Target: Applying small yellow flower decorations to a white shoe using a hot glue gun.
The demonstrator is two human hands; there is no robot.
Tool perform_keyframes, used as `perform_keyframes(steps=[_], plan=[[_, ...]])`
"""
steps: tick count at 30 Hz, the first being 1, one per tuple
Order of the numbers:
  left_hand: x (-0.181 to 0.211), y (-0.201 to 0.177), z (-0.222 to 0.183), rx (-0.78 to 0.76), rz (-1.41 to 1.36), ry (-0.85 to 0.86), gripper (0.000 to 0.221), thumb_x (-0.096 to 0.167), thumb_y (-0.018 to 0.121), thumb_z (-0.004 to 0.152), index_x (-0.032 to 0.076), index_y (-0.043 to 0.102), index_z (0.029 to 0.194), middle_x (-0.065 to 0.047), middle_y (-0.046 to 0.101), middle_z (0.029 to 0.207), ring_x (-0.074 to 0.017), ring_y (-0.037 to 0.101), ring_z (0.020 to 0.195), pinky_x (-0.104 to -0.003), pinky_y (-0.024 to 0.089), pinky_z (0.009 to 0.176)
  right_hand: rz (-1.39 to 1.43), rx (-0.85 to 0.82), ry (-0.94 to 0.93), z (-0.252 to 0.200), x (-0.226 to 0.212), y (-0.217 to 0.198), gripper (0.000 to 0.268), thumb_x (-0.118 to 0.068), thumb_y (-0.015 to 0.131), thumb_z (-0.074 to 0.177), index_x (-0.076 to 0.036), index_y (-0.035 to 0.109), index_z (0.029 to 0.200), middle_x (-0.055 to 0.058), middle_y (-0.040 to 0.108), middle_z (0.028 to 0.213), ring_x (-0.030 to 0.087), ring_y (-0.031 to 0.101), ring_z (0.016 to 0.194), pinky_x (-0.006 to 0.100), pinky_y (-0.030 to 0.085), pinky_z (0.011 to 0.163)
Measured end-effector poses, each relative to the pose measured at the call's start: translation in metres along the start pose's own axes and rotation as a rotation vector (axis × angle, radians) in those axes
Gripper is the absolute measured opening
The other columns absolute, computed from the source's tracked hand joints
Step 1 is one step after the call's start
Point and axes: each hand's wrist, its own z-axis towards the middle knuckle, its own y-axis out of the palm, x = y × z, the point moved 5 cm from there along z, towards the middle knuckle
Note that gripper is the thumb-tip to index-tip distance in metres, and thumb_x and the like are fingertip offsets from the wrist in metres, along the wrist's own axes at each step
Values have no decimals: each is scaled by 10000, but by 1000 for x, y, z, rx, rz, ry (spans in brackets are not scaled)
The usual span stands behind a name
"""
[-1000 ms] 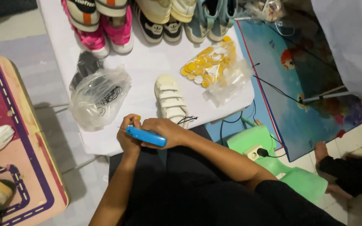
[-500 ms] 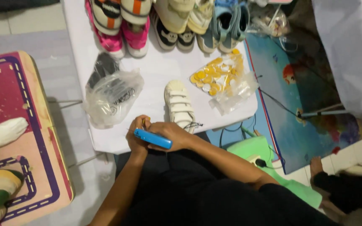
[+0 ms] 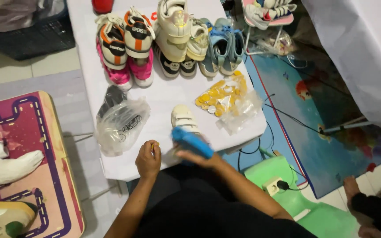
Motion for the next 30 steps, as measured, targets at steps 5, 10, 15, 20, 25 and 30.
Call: perform_keyframes(steps=[5,10,15,20,25,30], plan=[[3,-4,0,37,-11,40,33,222,590,970,202,614,960,31,532,656,-198,658,660,-329,555,598,-37,145,425,8,20,-81,332,-326,785,896,-44,746,1068,167,758,970,296,722,934,430,545,853],[4,-7,1,68,15,38,34,236,606,939,202,607,942,34,540,650,-196,663,645,-328,557,580,-104,152,752,-13,85,-102,429,-376,827,831,-7,770,1041,265,756,984,404,710,1002,509,514,902],[2,-3,1,87,38,42,32,248,620,907,232,617,935,51,565,664,-161,667,664,-301,557,586,-117,193,981,-16,122,-90,674,-414,879,752,30,701,1226,310,697,1196,474,624,1207,578,475,1024],[1,-3,1,93,47,36,34,247,626,902,242,623,936,55,573,666,-147,668,666,-291,558,587,-113,227,1023,-5,141,-80,793,-506,873,751,9,654,1314,299,657,1282,479,574,1268,588,455,1073],[3,-4,2,88,25,23,27,248,617,907,239,621,932,54,575,669,-147,663,663,-294,556,587,-111,223,1057,-9,157,-71,863,-540,862,743,13,617,1358,315,620,1333,480,543,1305,588,429,1107],[1,-4,2,59,21,3,56,246,580,950,222,623,976,32,624,693,-162,688,681,-304,567,592,0,281,1114,-15,167,-64,798,-530,902,728,6,680,1276,273,683,1231,411,627,1219,545,505,1013]])
